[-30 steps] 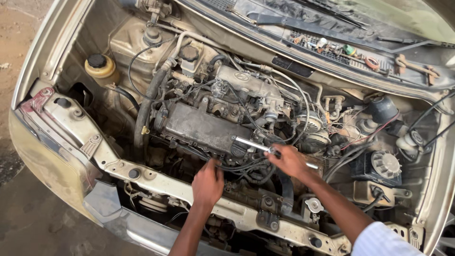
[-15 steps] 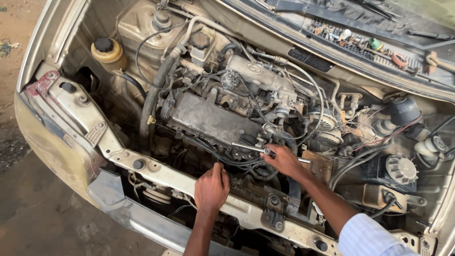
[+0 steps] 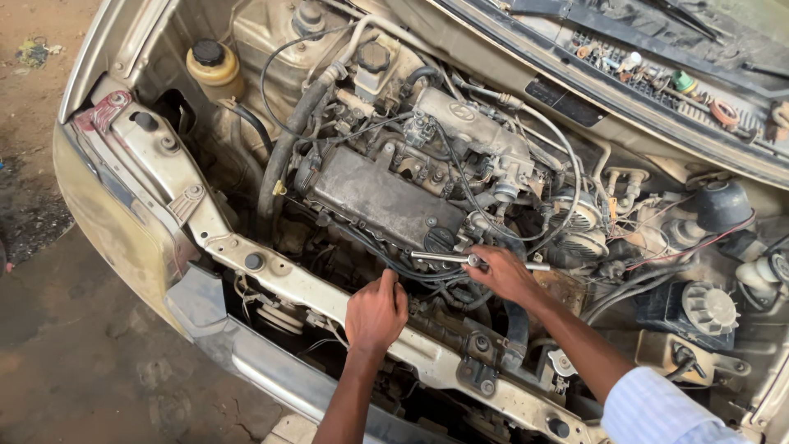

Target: The person uses a socket wrench and other tools to loosen and tighten various bolts and components on the engine block and under the hood of a car.

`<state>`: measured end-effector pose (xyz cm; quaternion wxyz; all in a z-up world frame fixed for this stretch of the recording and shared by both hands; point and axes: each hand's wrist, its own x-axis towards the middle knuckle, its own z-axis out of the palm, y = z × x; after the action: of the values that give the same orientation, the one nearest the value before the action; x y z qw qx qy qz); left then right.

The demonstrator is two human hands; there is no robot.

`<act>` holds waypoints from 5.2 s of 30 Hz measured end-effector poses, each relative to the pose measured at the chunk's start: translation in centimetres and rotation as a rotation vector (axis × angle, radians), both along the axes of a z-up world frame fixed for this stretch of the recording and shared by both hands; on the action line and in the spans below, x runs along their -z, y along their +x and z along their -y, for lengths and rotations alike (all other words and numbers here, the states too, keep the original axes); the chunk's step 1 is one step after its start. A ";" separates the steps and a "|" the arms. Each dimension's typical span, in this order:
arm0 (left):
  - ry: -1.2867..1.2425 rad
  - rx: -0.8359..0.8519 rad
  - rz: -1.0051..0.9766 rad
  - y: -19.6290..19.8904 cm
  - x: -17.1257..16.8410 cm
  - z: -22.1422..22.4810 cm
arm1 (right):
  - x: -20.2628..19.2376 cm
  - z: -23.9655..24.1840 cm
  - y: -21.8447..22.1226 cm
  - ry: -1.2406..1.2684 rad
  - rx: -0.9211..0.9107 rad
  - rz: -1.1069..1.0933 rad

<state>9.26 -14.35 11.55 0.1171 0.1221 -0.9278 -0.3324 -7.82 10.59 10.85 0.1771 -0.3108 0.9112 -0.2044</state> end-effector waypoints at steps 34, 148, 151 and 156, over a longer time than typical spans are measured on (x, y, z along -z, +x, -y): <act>-0.057 0.069 0.164 0.0 -2.7 0.4 | -0.3 2.3 3.2 0.185 0.060 -0.042; -0.580 0.542 0.294 -11.3 4.9 -8.6 | 3.1 -1.8 -0.3 0.503 -0.078 -0.100; -0.602 0.513 0.229 -11.5 4.7 -8.7 | 3.3 -1.8 -0.5 0.476 -0.055 -0.091; -0.602 0.494 0.207 -11.0 4.8 -8.9 | 4.5 -2.3 -0.4 0.430 -0.028 -0.114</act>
<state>-1.79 -5.49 6.79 -0.0299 -0.1116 -0.9921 -0.0497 -8.20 12.90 6.32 0.1903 -0.2894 0.9380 0.0151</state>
